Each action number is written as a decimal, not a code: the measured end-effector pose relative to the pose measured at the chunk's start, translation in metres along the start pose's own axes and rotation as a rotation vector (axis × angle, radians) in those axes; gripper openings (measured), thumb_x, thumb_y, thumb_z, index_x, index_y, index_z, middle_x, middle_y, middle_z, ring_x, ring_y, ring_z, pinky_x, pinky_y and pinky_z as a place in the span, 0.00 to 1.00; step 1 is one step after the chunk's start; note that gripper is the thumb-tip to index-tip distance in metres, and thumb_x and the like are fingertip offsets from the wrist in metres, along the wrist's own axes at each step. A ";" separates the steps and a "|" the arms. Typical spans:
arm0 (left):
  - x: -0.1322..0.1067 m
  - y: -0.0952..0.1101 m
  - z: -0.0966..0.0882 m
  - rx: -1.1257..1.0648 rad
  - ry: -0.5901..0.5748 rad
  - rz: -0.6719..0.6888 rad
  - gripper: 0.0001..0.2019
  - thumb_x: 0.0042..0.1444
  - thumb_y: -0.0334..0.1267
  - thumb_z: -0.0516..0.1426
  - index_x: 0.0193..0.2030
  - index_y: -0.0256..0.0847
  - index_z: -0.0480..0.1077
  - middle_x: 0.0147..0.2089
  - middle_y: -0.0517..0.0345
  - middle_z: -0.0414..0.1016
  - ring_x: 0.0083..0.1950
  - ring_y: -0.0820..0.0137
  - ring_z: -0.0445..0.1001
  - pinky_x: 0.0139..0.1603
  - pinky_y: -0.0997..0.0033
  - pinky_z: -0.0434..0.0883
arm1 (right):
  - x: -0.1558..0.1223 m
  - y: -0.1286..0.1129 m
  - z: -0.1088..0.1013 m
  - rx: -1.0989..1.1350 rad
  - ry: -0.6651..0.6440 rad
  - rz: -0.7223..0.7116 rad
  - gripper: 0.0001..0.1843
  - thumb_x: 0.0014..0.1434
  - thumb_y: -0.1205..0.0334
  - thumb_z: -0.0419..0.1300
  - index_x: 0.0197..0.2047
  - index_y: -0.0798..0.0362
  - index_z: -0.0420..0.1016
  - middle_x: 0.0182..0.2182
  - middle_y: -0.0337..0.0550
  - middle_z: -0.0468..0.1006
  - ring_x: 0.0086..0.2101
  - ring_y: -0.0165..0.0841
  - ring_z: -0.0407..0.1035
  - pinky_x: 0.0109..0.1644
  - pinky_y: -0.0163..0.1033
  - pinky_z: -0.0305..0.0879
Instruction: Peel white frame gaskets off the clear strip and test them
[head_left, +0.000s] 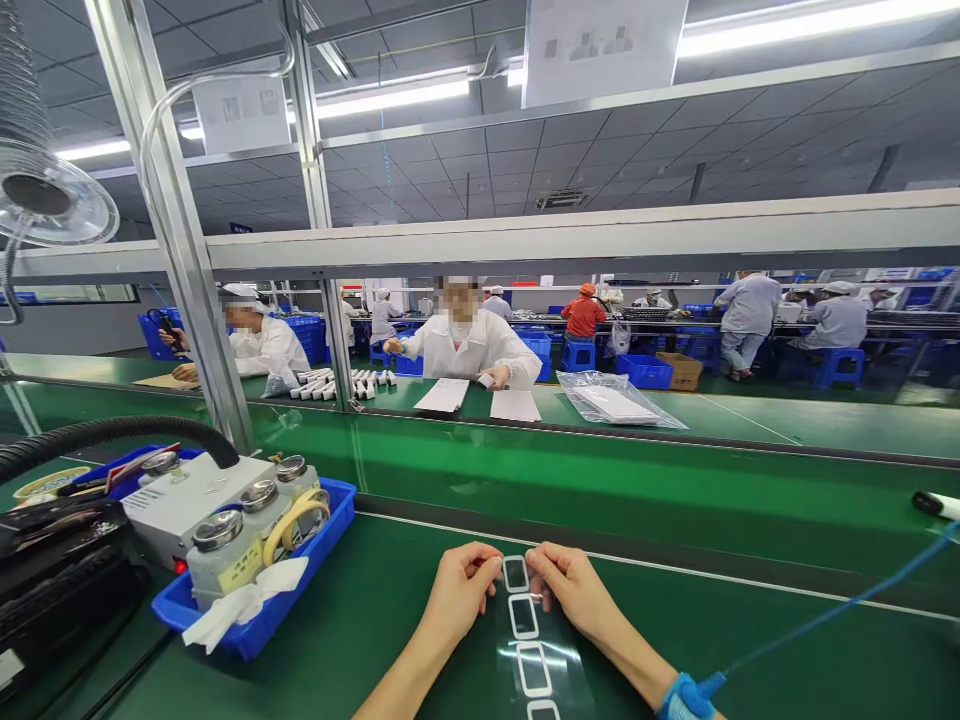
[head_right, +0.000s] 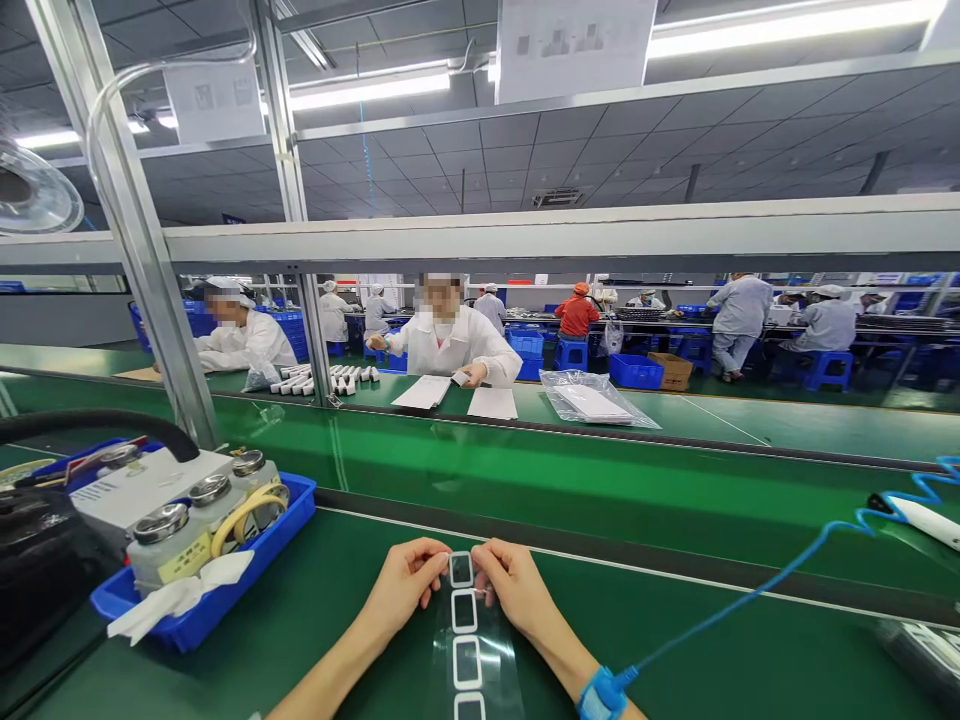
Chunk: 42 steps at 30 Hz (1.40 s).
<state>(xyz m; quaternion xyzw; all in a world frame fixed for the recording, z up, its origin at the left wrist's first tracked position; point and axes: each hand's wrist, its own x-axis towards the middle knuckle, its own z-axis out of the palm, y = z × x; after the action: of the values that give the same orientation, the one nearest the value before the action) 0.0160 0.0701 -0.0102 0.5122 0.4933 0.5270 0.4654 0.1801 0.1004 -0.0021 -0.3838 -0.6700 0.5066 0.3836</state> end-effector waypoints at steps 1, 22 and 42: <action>0.000 0.000 0.000 0.000 -0.002 -0.001 0.22 0.42 0.55 0.60 0.28 0.34 0.73 0.20 0.60 0.67 0.18 0.77 0.60 0.14 0.79 0.55 | 0.000 0.001 0.000 -0.005 0.001 0.005 0.32 0.47 0.28 0.54 0.21 0.53 0.64 0.15 0.37 0.68 0.15 0.27 0.59 0.20 0.33 0.54; -0.006 0.008 0.000 -0.031 -0.063 -0.049 0.19 0.40 0.45 0.62 0.36 0.31 0.73 0.24 0.60 0.66 0.22 0.75 0.64 0.21 0.76 0.58 | -0.001 0.005 0.001 -0.081 0.005 0.023 0.33 0.48 0.26 0.50 0.21 0.52 0.62 0.13 0.35 0.65 0.15 0.26 0.55 0.19 0.32 0.49; -0.005 0.002 -0.002 -0.022 -0.076 -0.001 0.14 0.45 0.45 0.60 0.33 0.35 0.73 0.27 0.59 0.72 0.21 0.78 0.62 0.22 0.76 0.58 | -0.002 0.001 0.001 -0.096 -0.006 0.021 0.32 0.49 0.28 0.50 0.21 0.52 0.60 0.13 0.35 0.64 0.15 0.26 0.54 0.19 0.32 0.49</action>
<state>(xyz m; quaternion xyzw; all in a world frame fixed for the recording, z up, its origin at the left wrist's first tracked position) 0.0138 0.0652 -0.0084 0.5264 0.4700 0.5122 0.4896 0.1800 0.0980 -0.0039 -0.4074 -0.6906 0.4788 0.3574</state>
